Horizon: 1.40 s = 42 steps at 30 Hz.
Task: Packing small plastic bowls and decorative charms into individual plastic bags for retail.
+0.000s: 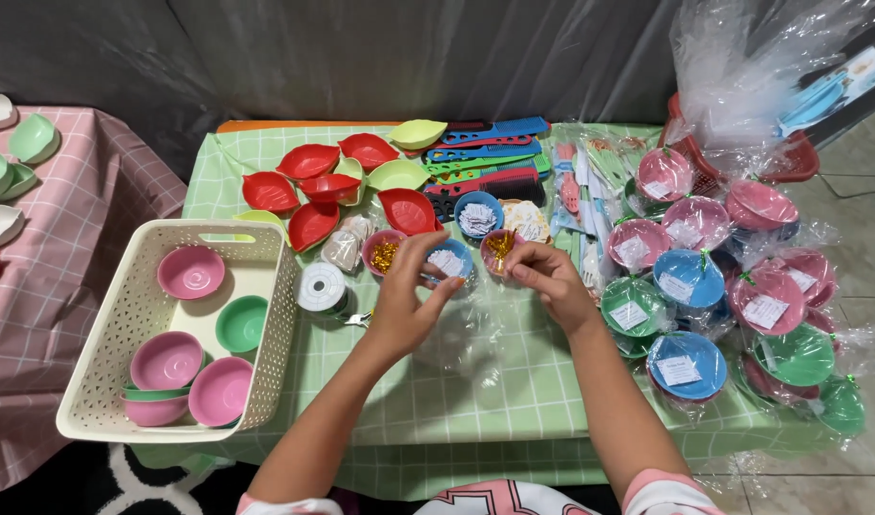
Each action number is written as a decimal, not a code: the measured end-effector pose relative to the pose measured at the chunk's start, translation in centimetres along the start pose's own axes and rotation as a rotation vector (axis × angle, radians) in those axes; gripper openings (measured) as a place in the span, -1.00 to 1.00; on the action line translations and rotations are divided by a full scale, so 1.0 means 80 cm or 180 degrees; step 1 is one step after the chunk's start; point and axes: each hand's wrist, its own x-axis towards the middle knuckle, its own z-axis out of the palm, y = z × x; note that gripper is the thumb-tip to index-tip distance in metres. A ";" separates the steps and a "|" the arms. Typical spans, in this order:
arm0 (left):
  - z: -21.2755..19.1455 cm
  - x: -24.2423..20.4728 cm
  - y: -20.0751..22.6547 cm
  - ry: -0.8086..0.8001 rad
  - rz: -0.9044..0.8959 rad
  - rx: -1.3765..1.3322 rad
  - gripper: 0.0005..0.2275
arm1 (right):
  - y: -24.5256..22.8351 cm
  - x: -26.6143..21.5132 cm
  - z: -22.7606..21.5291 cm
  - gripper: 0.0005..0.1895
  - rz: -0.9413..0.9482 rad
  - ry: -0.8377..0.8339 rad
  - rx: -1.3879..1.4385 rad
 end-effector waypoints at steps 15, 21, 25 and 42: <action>-0.331 -0.018 -0.118 -0.0809 -0.2445 0.4907 -0.62 | -0.037 -0.011 0.005 -0.93 0.0555 -0.0046 -0.0407; -0.301 -0.014 -0.109 -0.1686 -0.2783 0.4594 -0.72 | -0.044 -0.008 0.007 -0.91 0.0758 0.0189 -0.0714; -0.319 -0.041 -0.119 -0.1280 -0.2529 0.4589 -0.68 | -0.047 -0.009 0.014 -0.93 0.0667 0.0171 -0.0713; -0.290 -0.081 -0.074 -0.1175 -0.1856 0.4975 -0.89 | -0.047 -0.010 0.024 -0.88 0.0906 -0.0029 -0.1151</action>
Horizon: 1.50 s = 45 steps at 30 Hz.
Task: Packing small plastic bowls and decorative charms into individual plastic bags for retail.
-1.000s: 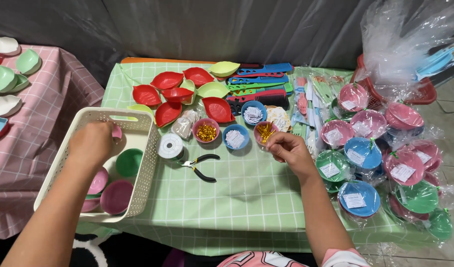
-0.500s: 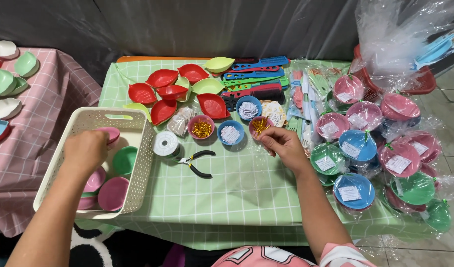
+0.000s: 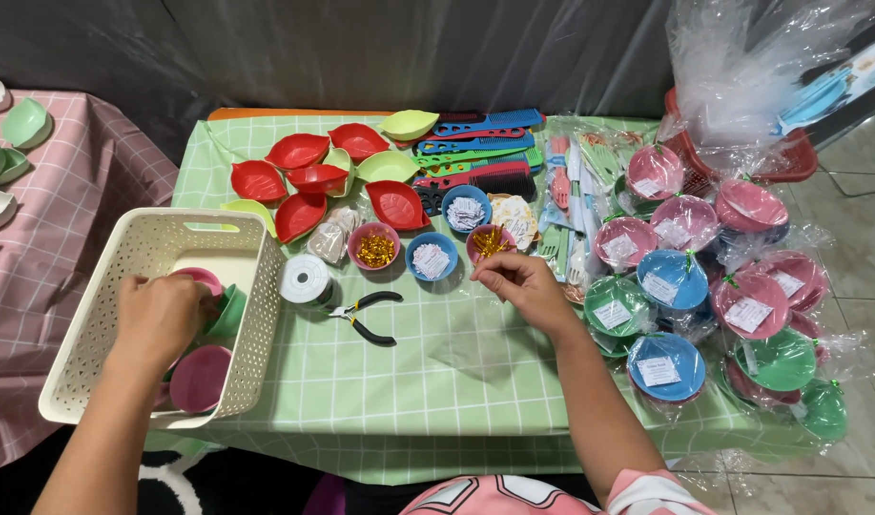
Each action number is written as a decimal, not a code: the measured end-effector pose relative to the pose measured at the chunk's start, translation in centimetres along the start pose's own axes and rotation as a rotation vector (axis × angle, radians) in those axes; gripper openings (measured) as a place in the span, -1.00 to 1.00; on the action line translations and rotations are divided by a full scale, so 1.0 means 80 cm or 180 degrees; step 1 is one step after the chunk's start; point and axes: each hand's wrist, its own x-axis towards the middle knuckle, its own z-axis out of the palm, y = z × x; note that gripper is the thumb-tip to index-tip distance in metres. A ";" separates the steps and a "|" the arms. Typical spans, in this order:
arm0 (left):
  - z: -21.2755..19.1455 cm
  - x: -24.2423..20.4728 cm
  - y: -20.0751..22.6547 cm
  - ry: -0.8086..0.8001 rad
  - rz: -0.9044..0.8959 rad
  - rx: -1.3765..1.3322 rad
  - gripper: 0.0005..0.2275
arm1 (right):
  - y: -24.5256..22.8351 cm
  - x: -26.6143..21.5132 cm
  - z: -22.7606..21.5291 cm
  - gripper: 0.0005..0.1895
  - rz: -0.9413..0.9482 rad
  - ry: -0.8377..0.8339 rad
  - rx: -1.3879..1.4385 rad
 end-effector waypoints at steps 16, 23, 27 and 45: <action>-0.146 -0.044 0.234 0.2588 0.1503 -0.4216 -0.78 | -0.004 0.013 0.000 -0.87 -0.0343 -0.0327 0.0834; -0.131 0.046 0.335 0.2456 0.1964 -0.4488 -0.84 | -0.022 0.036 0.001 -0.88 -0.0304 -0.0423 0.0290; -0.124 0.063 0.337 0.2349 0.2041 -0.4601 -0.85 | -0.011 0.039 0.010 -0.87 -0.0285 0.0095 0.0462; -0.049 0.081 0.359 0.2053 0.1887 -0.5047 -0.92 | 0.042 0.054 0.010 -0.91 -0.1035 0.1054 0.0143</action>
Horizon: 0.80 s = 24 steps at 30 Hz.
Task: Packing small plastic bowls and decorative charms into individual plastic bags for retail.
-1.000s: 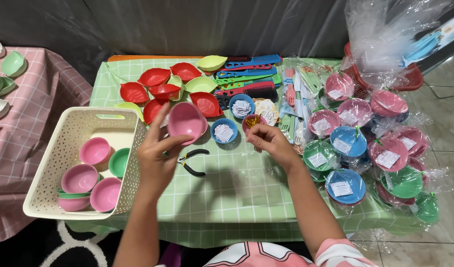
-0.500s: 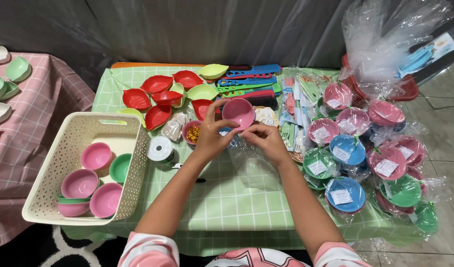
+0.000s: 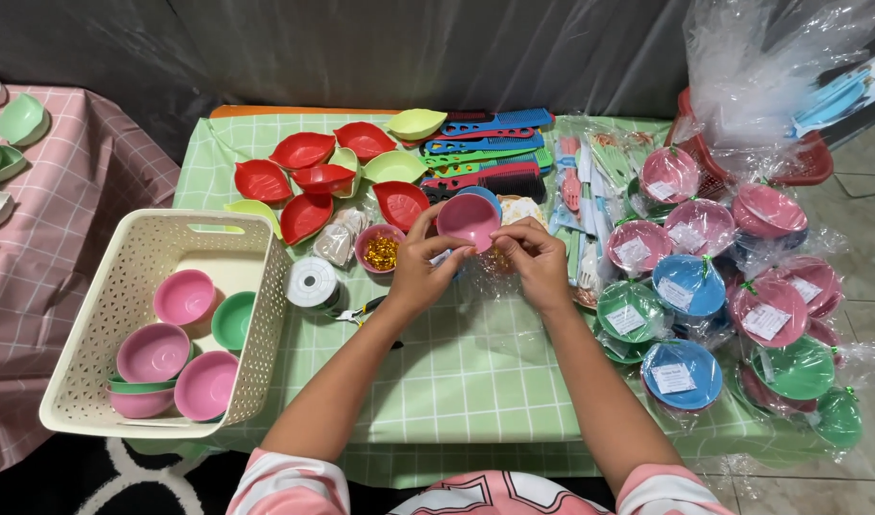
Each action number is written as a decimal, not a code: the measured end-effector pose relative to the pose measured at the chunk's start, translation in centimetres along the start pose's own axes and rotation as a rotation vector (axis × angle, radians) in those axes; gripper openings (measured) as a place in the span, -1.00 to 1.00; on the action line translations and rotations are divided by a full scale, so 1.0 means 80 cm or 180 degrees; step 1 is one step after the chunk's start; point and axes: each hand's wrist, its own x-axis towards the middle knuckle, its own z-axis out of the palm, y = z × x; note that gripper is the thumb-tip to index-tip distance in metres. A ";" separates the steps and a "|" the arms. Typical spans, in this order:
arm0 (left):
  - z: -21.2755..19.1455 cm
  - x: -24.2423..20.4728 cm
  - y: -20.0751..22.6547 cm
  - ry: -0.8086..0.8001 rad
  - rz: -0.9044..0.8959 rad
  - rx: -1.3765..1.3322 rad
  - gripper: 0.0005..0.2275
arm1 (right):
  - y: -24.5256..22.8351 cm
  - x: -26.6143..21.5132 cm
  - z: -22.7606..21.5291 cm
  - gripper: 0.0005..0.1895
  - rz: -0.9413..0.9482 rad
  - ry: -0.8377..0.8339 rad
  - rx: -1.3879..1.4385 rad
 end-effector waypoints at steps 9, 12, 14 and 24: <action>0.000 0.002 0.033 0.0163 -0.0500 -0.0347 -0.95 | -0.032 -0.005 0.013 -0.42 0.0196 -0.0029 0.0410; 0.001 -0.002 0.011 0.0150 -0.0624 -0.0377 -0.93 | -0.015 -0.005 0.008 -0.55 0.0342 -0.0360 0.0110; 0.000 -0.003 0.005 0.0082 -0.0718 -0.0552 -0.90 | -0.014 -0.004 0.007 -0.56 0.0320 -0.0373 0.0153; -0.051 0.014 0.009 -0.0449 -0.0037 0.2031 -0.80 | -0.022 -0.003 -0.004 -0.59 0.0307 0.0031 0.0340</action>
